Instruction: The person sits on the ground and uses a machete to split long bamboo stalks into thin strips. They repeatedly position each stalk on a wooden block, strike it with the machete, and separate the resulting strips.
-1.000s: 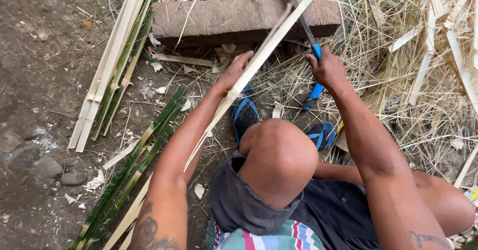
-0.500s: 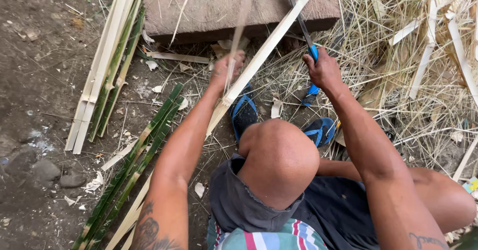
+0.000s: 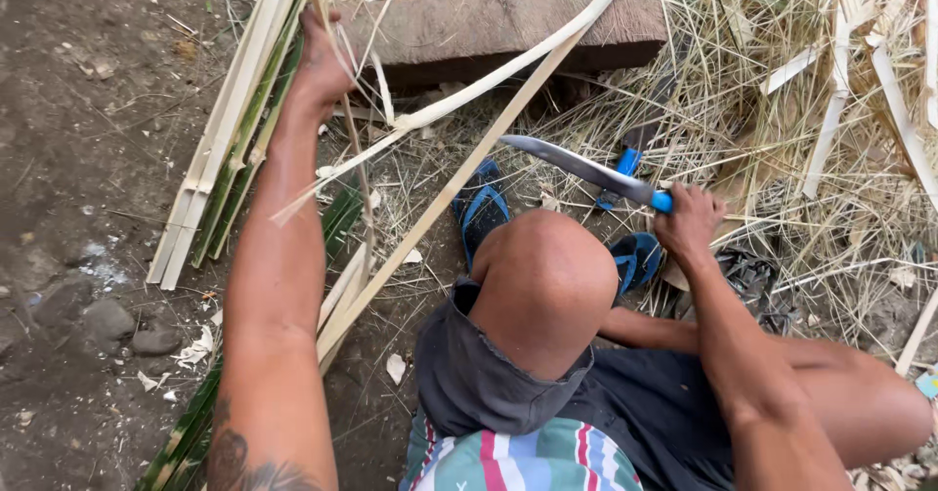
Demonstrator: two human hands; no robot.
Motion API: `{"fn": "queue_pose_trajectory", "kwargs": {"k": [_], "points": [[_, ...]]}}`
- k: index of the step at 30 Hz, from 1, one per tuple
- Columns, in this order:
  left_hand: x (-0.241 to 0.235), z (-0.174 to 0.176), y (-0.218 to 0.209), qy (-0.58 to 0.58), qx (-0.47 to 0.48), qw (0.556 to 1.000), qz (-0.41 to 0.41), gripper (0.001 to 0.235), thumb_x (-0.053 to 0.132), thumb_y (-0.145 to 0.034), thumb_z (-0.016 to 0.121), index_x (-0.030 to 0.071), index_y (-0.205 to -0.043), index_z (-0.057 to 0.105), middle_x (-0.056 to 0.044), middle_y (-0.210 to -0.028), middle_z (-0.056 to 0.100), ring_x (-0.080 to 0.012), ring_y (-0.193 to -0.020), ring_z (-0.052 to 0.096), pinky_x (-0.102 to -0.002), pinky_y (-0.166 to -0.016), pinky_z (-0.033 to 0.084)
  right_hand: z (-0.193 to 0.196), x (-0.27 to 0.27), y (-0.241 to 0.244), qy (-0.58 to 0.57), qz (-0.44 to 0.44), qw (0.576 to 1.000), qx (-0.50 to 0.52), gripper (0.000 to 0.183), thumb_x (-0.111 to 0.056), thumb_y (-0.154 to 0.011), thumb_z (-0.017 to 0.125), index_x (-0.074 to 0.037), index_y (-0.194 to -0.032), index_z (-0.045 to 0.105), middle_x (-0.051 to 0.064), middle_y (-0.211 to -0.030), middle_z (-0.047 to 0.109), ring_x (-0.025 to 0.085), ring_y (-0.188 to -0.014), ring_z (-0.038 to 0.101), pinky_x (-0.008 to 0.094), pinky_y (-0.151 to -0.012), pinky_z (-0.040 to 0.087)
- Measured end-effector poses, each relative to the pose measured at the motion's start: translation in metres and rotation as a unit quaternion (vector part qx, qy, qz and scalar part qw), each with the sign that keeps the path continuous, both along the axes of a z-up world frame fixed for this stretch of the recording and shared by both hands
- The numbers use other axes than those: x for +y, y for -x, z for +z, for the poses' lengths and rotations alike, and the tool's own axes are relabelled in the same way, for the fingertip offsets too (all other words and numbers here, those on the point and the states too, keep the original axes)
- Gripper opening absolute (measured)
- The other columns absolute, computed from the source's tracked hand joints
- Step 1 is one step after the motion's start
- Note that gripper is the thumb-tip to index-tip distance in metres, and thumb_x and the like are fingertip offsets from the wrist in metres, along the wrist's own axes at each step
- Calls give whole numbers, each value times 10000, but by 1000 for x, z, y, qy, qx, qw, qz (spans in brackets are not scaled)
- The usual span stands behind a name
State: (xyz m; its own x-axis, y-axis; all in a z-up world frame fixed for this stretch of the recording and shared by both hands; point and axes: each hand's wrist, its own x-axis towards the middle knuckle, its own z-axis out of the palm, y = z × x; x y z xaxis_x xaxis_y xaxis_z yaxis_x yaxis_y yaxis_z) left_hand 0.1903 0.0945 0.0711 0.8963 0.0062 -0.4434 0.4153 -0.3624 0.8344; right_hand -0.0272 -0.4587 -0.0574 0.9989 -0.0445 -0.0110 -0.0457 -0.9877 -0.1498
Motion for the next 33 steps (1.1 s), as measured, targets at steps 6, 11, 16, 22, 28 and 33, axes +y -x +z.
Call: {"fn": "queue_pose_trajectory", "kwargs": {"k": [6,11,16,22,28,33], "points": [[24,72,27,10,-60,995,-80,326,107,-951,686,176,-1254,587,-116,-1196,632,-230,-1085,670,-467,-939,602,63,12,-26,-120,-19,991,59,157,-222,-940,650,-85,-1016,637,147,-769,638,355,-707,652,471,-653,515],[3,104,48,-152,-134,976,-75,288,206,-1017,649,110,-1281,584,-127,-1226,643,-257,-1081,676,-472,-974,562,150,72,-78,-77,173,979,79,263,-301,-910,675,-171,-1134,624,50,-801,677,278,-619,654,435,-547,512],[19,94,69,-413,-351,838,-66,468,201,-1039,620,-48,-1419,509,-221,-1246,572,-319,-1091,643,-447,-987,529,190,117,-108,32,273,961,29,247,-414,-902,714,-204,-987,616,3,-814,662,236,-673,645,406,-577,498],[46,63,79,-302,-162,939,15,330,156,-1051,576,-20,-1330,556,-217,-1224,572,-373,-1159,621,-499,-1037,490,206,99,-126,98,237,965,60,249,-450,-903,708,-225,-962,619,-14,-772,628,203,-603,596,371,-516,456],[44,54,94,-326,-284,901,-38,358,133,-1089,591,-45,-1393,532,-273,-1249,576,-448,-1221,553,-599,-1025,427,208,121,-128,147,279,948,50,286,-489,-950,683,-215,-927,604,-23,-733,596,180,-602,578,358,-546,461],[-2,88,116,-292,-281,912,-70,454,65,-992,565,-34,-1430,500,-202,-1154,577,-308,-1009,634,-435,-854,570,209,170,-153,127,287,949,12,320,-491,-1043,640,-172,-1051,613,21,-724,620,209,-569,594,381,-566,469]]}}
